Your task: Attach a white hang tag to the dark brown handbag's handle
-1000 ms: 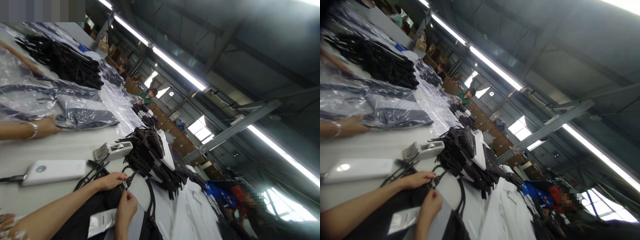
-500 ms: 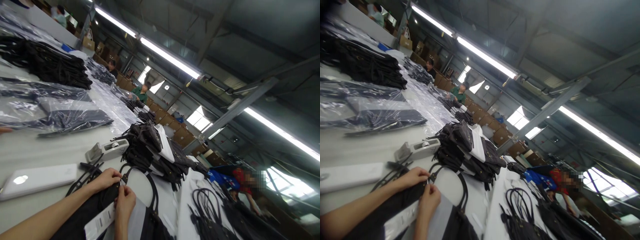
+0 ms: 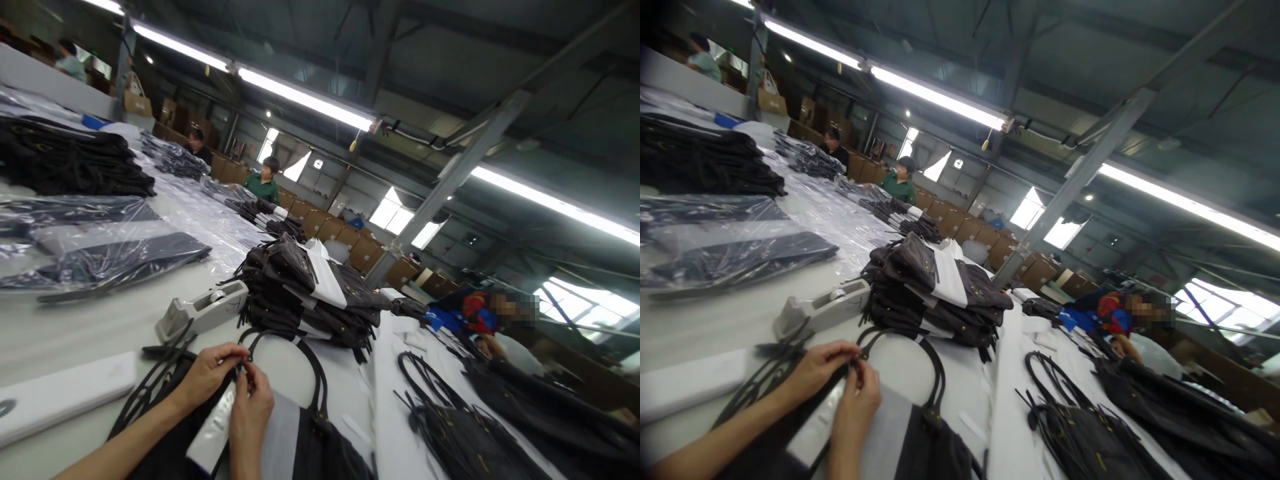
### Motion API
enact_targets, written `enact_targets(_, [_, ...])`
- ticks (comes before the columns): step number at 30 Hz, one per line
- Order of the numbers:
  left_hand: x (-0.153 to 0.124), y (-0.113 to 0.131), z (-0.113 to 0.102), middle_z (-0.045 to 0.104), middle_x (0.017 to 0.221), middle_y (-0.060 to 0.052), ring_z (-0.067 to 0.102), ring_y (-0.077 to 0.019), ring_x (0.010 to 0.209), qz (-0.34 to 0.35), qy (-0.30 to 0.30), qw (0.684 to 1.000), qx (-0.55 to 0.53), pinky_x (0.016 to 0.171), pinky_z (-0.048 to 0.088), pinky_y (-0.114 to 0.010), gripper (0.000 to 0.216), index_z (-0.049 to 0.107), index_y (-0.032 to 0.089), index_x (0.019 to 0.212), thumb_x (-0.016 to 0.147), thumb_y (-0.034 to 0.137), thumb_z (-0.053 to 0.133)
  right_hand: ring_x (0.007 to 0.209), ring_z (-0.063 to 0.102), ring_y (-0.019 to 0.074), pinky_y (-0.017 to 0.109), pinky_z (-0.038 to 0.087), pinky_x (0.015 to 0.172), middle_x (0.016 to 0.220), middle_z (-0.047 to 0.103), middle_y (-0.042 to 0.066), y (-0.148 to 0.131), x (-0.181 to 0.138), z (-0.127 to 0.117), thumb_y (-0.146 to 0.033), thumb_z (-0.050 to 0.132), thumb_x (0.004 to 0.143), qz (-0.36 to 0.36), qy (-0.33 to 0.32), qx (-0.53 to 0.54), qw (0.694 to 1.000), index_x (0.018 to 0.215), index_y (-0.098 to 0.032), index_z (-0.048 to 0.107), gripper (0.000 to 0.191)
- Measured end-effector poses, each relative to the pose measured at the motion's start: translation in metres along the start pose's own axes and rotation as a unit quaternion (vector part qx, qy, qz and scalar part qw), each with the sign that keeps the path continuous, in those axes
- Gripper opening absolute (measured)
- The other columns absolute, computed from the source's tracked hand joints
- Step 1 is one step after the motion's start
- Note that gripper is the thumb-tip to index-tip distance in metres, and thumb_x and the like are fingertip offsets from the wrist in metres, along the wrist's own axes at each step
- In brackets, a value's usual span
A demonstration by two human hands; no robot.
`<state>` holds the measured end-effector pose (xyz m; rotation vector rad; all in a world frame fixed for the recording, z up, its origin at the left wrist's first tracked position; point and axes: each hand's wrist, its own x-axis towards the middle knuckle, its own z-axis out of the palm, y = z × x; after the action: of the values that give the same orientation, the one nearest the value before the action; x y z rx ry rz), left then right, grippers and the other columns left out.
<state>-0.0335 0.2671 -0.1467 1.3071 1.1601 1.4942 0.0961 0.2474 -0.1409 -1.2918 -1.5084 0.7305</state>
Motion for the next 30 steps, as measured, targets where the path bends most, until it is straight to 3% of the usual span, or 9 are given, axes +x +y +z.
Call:
enact_targets(6, [-0.007,0.004,0.008,0.068,0.09,-0.004,0.062,-0.0202,0.09,0.07,-0.065,0.995,0.029,0.086,0.047,-0.029,0.02,0.074,0.024,0.089,0.083,0.032,0.057,0.082,0.062,0.0187,0.027,0.045,0.076,0.087,0.072,0.004,0.002,0.001,0.0,-0.029,0.05,0.085,0.031,-0.041,0.021,0.998,0.091,-0.019,0.072,0.025])
enact_targets(13, [-0.003,0.002,0.005,0.071,0.09,-0.004,0.064,-0.0215,0.09,0.016,-0.083,0.996,-0.001,0.085,0.05,-0.031,0.021,0.073,0.022,0.092,0.079,0.033,0.06,0.084,0.062,0.0165,0.025,0.043,0.077,0.089,0.07,0.001,0.004,0.003,0.002,-0.027,0.05,0.084,0.02,-0.041,0.034,0.998,0.092,-0.021,0.069,0.022])
enact_targets(19, [-0.002,0.006,0.007,0.072,0.088,-0.006,0.065,-0.0233,0.087,-0.036,-0.036,0.997,-0.059,0.083,0.052,-0.034,0.032,0.071,0.019,0.095,0.073,0.04,0.065,0.074,0.059,0.0158,0.025,0.04,0.069,0.081,0.069,0.001,0.008,0.002,0.005,-0.039,0.05,0.087,0.026,-0.043,0.015,0.999,0.085,-0.019,0.068,0.027])
enact_targets(25, [0.002,0.007,0.01,0.07,0.083,-0.005,0.065,-0.0202,0.076,-0.059,0.018,0.992,-0.11,0.073,0.053,-0.033,0.054,0.062,0.016,0.11,0.067,0.048,0.069,0.072,0.057,0.0148,0.024,0.039,0.068,0.076,0.069,0.0,0.006,0.003,0.004,-0.035,0.052,0.085,0.039,-0.042,0.019,0.998,0.081,-0.019,0.069,0.023])
enact_targets(30, [0.004,-0.001,0.009,0.069,0.087,-0.005,0.065,-0.0202,0.075,-0.066,0.023,0.994,-0.088,0.073,0.053,-0.033,0.052,0.059,0.016,0.113,0.072,0.048,0.064,0.07,0.056,0.0147,0.023,0.04,0.069,0.074,0.069,0.0,0.007,0.005,0.003,-0.037,0.055,0.083,0.058,-0.027,0.025,0.998,0.08,-0.02,0.07,0.024])
